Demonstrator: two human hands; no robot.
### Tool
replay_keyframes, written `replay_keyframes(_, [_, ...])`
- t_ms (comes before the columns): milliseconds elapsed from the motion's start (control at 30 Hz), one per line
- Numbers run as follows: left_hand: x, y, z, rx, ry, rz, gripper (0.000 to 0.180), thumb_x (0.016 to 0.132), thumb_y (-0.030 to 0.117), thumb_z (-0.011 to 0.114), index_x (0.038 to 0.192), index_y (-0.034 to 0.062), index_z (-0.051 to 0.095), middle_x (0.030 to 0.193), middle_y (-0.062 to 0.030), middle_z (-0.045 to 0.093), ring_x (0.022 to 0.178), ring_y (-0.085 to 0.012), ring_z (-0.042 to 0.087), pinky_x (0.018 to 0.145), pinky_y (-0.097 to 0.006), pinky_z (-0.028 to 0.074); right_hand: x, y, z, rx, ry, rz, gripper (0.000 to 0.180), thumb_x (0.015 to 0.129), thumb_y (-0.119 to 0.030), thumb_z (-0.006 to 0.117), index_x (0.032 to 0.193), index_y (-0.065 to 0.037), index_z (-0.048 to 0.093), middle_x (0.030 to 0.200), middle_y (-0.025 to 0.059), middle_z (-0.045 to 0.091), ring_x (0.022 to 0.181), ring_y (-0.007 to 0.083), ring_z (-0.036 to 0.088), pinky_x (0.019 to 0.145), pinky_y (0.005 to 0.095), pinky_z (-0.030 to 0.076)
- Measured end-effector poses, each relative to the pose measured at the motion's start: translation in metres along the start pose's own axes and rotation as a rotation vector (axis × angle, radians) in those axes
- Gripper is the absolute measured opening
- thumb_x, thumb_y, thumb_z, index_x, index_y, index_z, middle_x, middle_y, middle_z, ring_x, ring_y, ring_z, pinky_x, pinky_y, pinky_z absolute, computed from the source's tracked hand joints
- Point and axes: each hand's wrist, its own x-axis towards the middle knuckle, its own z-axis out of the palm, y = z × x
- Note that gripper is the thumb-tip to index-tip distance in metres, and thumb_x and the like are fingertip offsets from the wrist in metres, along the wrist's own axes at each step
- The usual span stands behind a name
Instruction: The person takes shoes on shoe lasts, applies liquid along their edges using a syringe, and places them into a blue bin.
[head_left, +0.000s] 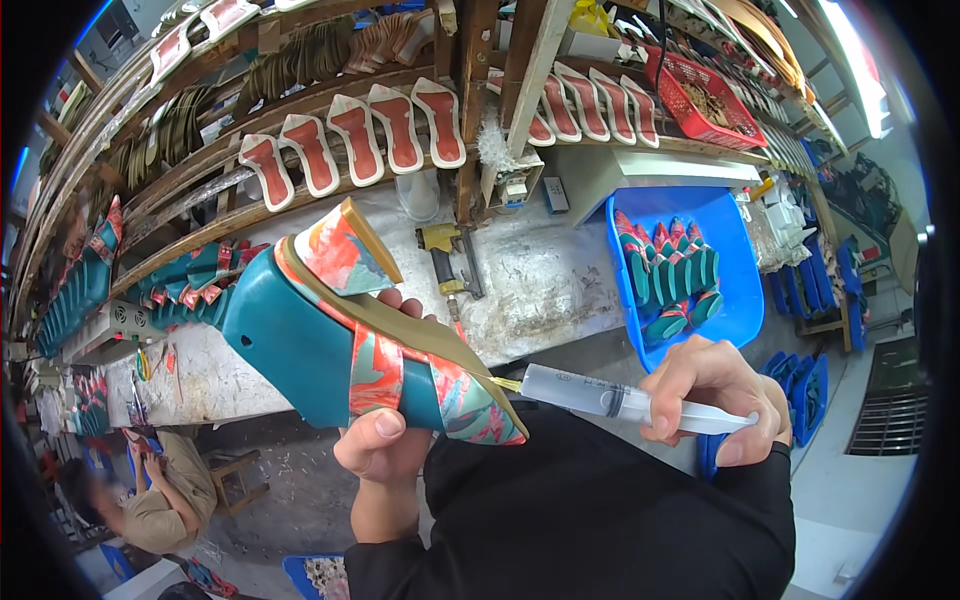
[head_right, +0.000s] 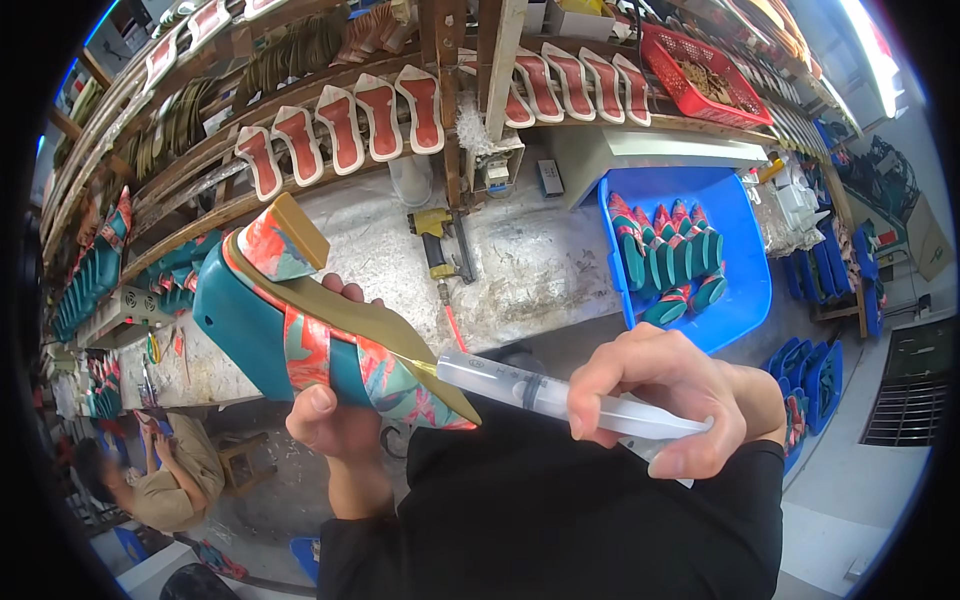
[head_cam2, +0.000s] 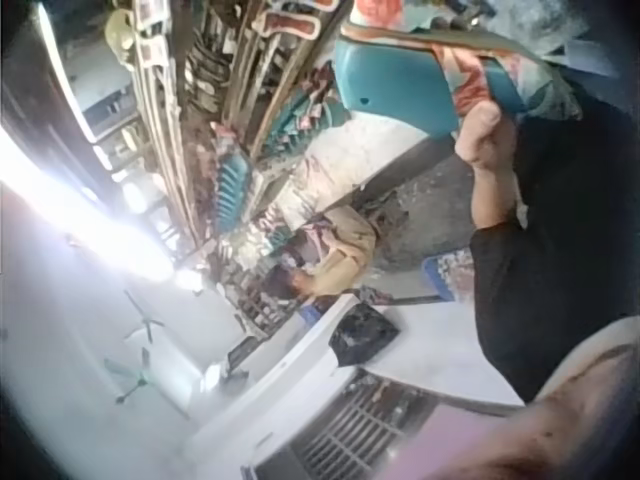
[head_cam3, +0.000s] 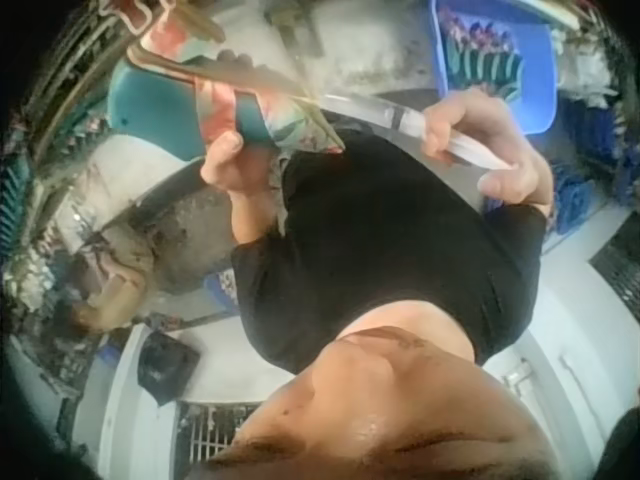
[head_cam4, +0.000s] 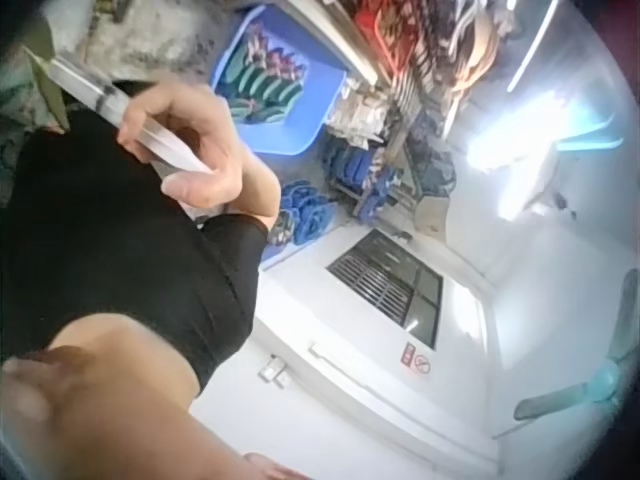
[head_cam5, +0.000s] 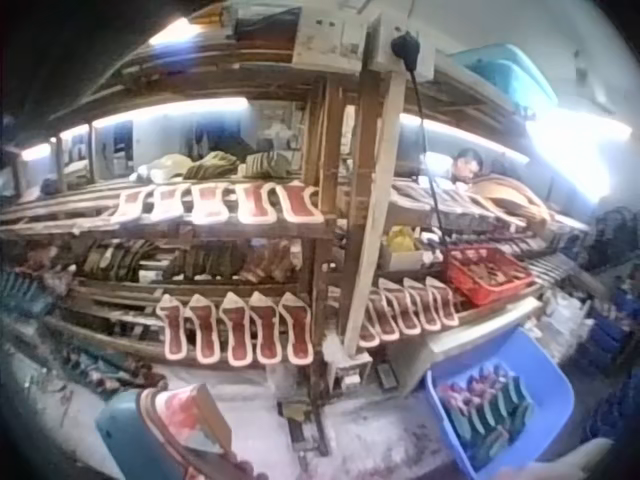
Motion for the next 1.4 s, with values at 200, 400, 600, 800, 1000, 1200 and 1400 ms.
replay_keyframes(200, [-0.001, 0.002, 0.0, 0.057, 0.003, 0.045, 0.096, 0.07, 0.017, 0.067, 0.155, 0.0006, 0.025, 0.153, -0.0208, 0.039, 0.142, -0.0353, 0.038, 0.121, -0.052, 0.029, -0.004, -0.001, 0.001, -0.028, -0.015, -0.026, 0.053, 0.07, -0.023, 0.073, 0.112, 0.007, 0.059, 0.1, 0.0152, 0.067, 0.069, 0.0186, 0.063, 0.058, 0.0276, 0.049])
replay_keyframes(400, [0.001, 0.003, 0.0, 0.043, 0.011, 0.064, 0.096, 0.071, 0.015, 0.066, 0.156, 0.001, 0.022, 0.154, -0.0219, 0.038, 0.144, -0.0365, 0.036, 0.121, -0.053, 0.027, -0.005, 0.001, 0.002, -0.037, -0.018, -0.046, 0.052, 0.072, -0.022, 0.073, 0.112, 0.007, 0.059, 0.1, 0.0154, 0.067, 0.07, 0.0193, 0.063, 0.059, 0.0286, 0.05])
replay_keyframes(600, [0.001, 0.002, -0.002, 0.046, 0.03, 0.074, 0.097, 0.072, 0.014, 0.065, 0.156, 0.0007, 0.021, 0.155, -0.0239, 0.035, 0.145, -0.0381, 0.035, 0.122, -0.054, 0.025, -0.01, 0.003, 0.005, -0.034, -0.006, -0.04, 0.052, 0.072, -0.022, 0.073, 0.113, 0.007, 0.059, 0.101, 0.0155, 0.066, 0.07, 0.0195, 0.063, 0.059, 0.0289, 0.05])
replay_keyframes(800, [0.001, 0.001, -0.005, 0.038, 0.038, 0.081, 0.095, 0.075, 0.016, 0.066, 0.157, 0.0009, 0.02, 0.156, -0.0246, 0.033, 0.146, -0.039, 0.032, 0.122, -0.055, 0.024, -0.012, 0.005, 0.006, -0.019, 0.001, -0.026, 0.052, 0.072, -0.021, 0.073, 0.113, 0.007, 0.058, 0.1, 0.0154, 0.066, 0.071, 0.0195, 0.063, 0.06, 0.0286, 0.049])
replay_keyframes(1000, [0.003, 0.001, -0.007, 0.003, 0.069, 0.096, 0.092, 0.078, 0.016, 0.066, 0.157, 0.0014, 0.021, 0.156, -0.0248, 0.033, 0.147, -0.0391, 0.03, 0.121, -0.055, 0.025, -0.012, 0.007, 0.007, 0.006, 0.007, -0.019, 0.053, 0.071, -0.021, 0.073, 0.113, 0.007, 0.058, 0.1, 0.0154, 0.066, 0.071, 0.0195, 0.063, 0.06, 0.0287, 0.049])
replay_keyframes(1200, [0.004, 0.001, -0.008, -0.1, 0.114, 0.084, 0.086, 0.082, 0.012, 0.063, 0.157, 0.0015, 0.021, 0.156, -0.0256, 0.032, 0.149, -0.0396, 0.026, 0.121, -0.058, 0.024, -0.013, 0.011, 0.006, 0.011, 0.009, -0.023, 0.054, 0.07, -0.023, 0.073, 0.112, 0.007, 0.058, 0.095, 0.0151, 0.065, 0.07, 0.0185, 0.062, 0.057, 0.0277, 0.047])
replay_keyframes(1400, [0.008, 0.0, -0.008, -0.174, 0.221, 0.06, 0.078, 0.082, 0.01, 0.062, 0.153, 0.0001, 0.03, 0.15, -0.0238, 0.041, 0.144, -0.0375, 0.035, 0.119, -0.055, 0.029, -0.016, 0.015, 0.005, 0.028, 0.023, -0.008, 0.055, 0.069, -0.024, 0.073, 0.112, 0.006, 0.058, 0.091, 0.0145, 0.065, 0.068, 0.0171, 0.061, 0.054, 0.0266, 0.045])
